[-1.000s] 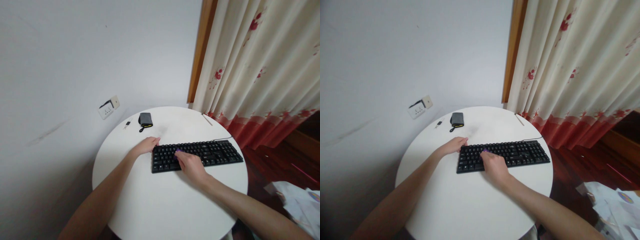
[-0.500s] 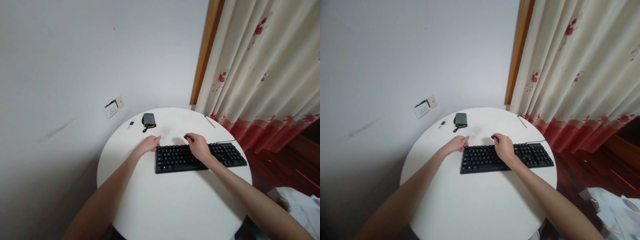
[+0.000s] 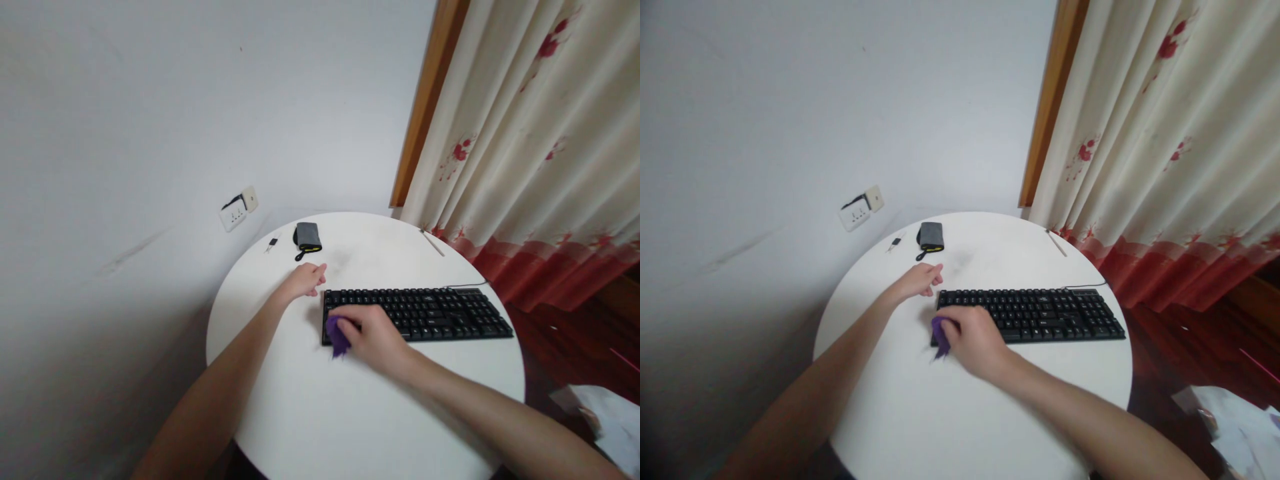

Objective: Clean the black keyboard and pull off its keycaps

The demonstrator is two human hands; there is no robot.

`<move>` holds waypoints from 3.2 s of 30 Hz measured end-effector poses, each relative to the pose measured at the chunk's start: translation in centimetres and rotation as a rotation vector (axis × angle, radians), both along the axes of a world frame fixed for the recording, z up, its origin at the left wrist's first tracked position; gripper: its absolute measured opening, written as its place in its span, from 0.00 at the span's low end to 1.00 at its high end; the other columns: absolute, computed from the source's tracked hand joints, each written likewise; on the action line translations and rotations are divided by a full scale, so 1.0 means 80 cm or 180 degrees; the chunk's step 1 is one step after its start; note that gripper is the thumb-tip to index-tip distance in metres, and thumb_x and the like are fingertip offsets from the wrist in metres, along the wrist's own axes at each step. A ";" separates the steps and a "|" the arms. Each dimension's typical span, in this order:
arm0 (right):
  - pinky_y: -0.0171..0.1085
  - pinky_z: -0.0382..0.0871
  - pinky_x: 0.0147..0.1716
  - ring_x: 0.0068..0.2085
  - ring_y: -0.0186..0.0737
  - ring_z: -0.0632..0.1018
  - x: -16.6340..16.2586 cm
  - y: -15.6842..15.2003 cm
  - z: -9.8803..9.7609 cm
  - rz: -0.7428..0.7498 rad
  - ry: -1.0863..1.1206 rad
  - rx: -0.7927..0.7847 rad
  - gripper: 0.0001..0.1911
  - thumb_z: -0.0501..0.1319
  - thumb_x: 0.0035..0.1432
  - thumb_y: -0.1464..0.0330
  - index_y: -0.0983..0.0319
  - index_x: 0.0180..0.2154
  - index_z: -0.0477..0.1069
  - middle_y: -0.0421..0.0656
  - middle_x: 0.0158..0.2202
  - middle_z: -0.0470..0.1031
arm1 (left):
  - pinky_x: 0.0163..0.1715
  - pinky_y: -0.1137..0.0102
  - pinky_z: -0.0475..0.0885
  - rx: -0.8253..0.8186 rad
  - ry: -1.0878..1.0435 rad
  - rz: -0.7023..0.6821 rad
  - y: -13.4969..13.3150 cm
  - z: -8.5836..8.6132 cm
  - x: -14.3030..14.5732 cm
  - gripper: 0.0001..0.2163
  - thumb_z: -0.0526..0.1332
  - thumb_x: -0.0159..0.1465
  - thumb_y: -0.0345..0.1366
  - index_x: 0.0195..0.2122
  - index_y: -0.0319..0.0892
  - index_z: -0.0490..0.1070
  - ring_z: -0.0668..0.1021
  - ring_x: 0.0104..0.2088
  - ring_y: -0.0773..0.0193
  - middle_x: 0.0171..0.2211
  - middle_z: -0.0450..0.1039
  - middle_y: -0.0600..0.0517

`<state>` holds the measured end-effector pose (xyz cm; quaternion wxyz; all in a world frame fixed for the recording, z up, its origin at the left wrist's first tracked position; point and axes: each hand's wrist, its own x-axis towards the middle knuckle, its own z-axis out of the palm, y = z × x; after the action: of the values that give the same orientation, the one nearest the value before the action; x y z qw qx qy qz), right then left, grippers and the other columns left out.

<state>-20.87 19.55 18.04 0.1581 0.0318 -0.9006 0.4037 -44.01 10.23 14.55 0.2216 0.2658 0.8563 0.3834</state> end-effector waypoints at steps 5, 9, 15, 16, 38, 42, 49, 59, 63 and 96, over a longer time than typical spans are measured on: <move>0.37 0.71 0.42 0.40 0.42 0.81 -0.057 0.070 0.018 -0.0932 0.0076 0.0145 0.14 0.55 0.63 0.72 0.61 0.41 0.81 0.44 0.39 0.83 | 0.18 0.72 0.68 -0.0009 0.0147 0.0008 -0.001 0.002 -0.004 0.24 0.49 0.69 0.51 0.30 0.36 0.75 0.74 0.15 0.68 0.33 0.78 0.44; 0.38 0.69 0.45 0.43 0.44 0.81 -0.081 0.046 0.000 -0.1192 -0.0226 0.0969 0.16 0.53 0.66 0.72 0.59 0.44 0.79 0.47 0.43 0.82 | 0.19 0.72 0.67 0.0084 0.0214 0.0018 -0.001 0.005 -0.003 0.25 0.50 0.69 0.50 0.27 0.36 0.75 0.74 0.18 0.67 0.31 0.78 0.44; 0.35 0.69 0.44 0.47 0.42 0.80 -0.067 -0.035 -0.028 -0.0174 -0.0123 0.1345 0.19 0.51 0.63 0.78 0.61 0.48 0.75 0.47 0.48 0.80 | 0.21 0.74 0.67 0.0309 0.0162 0.0141 -0.005 0.008 -0.003 0.25 0.50 0.68 0.51 0.28 0.37 0.75 0.75 0.23 0.67 0.33 0.78 0.44; 0.35 0.70 0.44 0.46 0.41 0.80 -0.060 -0.042 -0.027 0.0054 -0.0110 0.1228 0.19 0.52 0.62 0.78 0.60 0.48 0.76 0.46 0.47 0.80 | 0.21 0.74 0.67 0.0341 0.0152 0.0163 -0.005 0.008 -0.002 0.24 0.50 0.68 0.51 0.29 0.37 0.75 0.75 0.23 0.67 0.34 0.78 0.44; 0.38 0.73 0.38 0.31 0.39 0.80 -0.046 0.094 0.012 -0.0761 -0.0434 -0.4139 0.16 0.56 0.64 0.63 0.67 0.47 0.73 0.49 0.34 0.82 | 0.50 0.60 0.69 0.1510 0.2114 -0.0932 0.023 0.047 0.120 0.15 0.71 0.56 0.43 0.42 0.46 0.76 0.75 0.46 0.53 0.42 0.76 0.46; 0.43 0.73 0.45 0.36 0.41 0.81 -0.041 0.080 0.022 -0.0593 -0.0427 -0.4149 0.21 0.54 0.66 0.61 0.67 0.55 0.67 0.51 0.37 0.82 | 0.48 0.61 0.71 0.1409 0.1843 -0.0672 0.027 0.044 0.122 0.09 0.67 0.60 0.41 0.39 0.46 0.76 0.76 0.44 0.55 0.40 0.77 0.47; 0.41 0.72 0.48 0.36 0.38 0.81 -0.044 0.081 0.011 -0.0475 -0.0300 -0.3879 0.17 0.58 0.64 0.60 0.64 0.48 0.72 0.45 0.35 0.80 | 0.44 0.66 0.73 0.1572 0.0886 -0.0562 0.029 0.042 0.108 0.10 0.62 0.63 0.42 0.38 0.43 0.79 0.78 0.43 0.57 0.41 0.79 0.47; 0.43 0.74 0.45 0.37 0.42 0.82 -0.044 0.072 0.016 -0.0533 -0.0242 -0.3877 0.23 0.57 0.65 0.53 0.65 0.48 0.72 0.48 0.35 0.81 | 0.46 0.66 0.72 0.1470 0.1237 -0.0565 0.027 0.040 0.111 0.12 0.69 0.55 0.38 0.41 0.44 0.75 0.78 0.45 0.58 0.42 0.78 0.50; 0.43 0.73 0.48 0.39 0.41 0.82 -0.043 0.070 0.016 -0.0481 -0.0249 -0.3920 0.23 0.55 0.66 0.54 0.64 0.53 0.70 0.48 0.36 0.81 | 0.44 0.68 0.73 0.1537 0.0933 -0.0481 0.029 0.040 0.107 0.07 0.60 0.61 0.39 0.35 0.43 0.75 0.78 0.41 0.61 0.37 0.78 0.50; 0.30 0.76 0.30 0.27 0.31 0.76 -0.159 0.361 0.056 -0.2603 0.0133 -0.2862 0.06 0.57 0.62 0.80 0.69 0.33 0.71 0.42 0.25 0.74 | 0.25 0.73 0.69 0.2347 -0.0238 0.0993 0.011 0.041 0.035 0.15 0.59 0.59 0.46 0.40 0.41 0.68 0.79 0.30 0.63 0.35 0.77 0.48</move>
<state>-33.63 48.46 22.54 0.3159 -0.3787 -0.5777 0.6504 -41.19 11.13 17.82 0.0815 0.1801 0.6827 0.7034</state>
